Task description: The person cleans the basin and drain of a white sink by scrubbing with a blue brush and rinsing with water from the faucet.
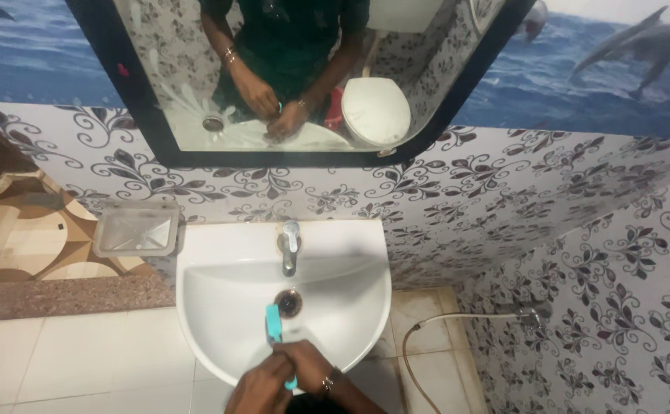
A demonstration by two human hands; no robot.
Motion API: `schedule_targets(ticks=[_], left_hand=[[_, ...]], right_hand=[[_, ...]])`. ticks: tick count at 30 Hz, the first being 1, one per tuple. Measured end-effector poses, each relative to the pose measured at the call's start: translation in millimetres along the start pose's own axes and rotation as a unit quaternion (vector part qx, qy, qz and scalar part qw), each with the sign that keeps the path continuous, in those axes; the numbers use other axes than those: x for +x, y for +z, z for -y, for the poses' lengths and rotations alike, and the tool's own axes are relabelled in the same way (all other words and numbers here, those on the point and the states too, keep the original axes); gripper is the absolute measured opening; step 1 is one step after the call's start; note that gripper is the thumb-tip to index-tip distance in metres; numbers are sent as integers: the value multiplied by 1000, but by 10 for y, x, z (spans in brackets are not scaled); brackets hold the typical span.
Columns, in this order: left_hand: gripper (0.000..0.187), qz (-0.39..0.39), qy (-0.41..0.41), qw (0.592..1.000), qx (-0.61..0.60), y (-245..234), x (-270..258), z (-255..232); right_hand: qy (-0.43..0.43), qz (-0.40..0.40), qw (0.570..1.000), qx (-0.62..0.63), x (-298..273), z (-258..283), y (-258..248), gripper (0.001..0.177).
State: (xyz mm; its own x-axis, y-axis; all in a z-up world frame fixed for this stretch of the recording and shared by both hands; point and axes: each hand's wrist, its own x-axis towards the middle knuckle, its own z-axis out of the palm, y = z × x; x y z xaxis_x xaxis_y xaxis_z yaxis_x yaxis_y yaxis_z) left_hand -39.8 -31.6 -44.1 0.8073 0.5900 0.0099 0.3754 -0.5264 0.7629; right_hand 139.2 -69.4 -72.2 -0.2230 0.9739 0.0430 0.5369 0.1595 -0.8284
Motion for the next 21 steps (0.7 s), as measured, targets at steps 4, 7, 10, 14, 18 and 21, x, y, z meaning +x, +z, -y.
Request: schedule_targets(ticks=[4,7,10,14,18,21], left_hand=[[28,-29,-39,999,0,-299,170,-261],[32,-26,-36,999,-6,-305,210,-381],[33,1,-42,999,-2,-189,188,-352],[25,10,35,999,9,181,22,-150],[32,-27,111,993,7,237,134,11],[22,-20,-6,1000,-16,60,221,-99]], right_hand=[[140,-30,982,124,220,-69,10,27],[198,0,975,101,221,16,-97,29],[213,33,972,95,50,102,-208,28],[60,1,998,12,-260,134,-144,25],[175,10,979,108,-193,-42,-77,27],[184,2,976,116,-63,-211,-58,27]])
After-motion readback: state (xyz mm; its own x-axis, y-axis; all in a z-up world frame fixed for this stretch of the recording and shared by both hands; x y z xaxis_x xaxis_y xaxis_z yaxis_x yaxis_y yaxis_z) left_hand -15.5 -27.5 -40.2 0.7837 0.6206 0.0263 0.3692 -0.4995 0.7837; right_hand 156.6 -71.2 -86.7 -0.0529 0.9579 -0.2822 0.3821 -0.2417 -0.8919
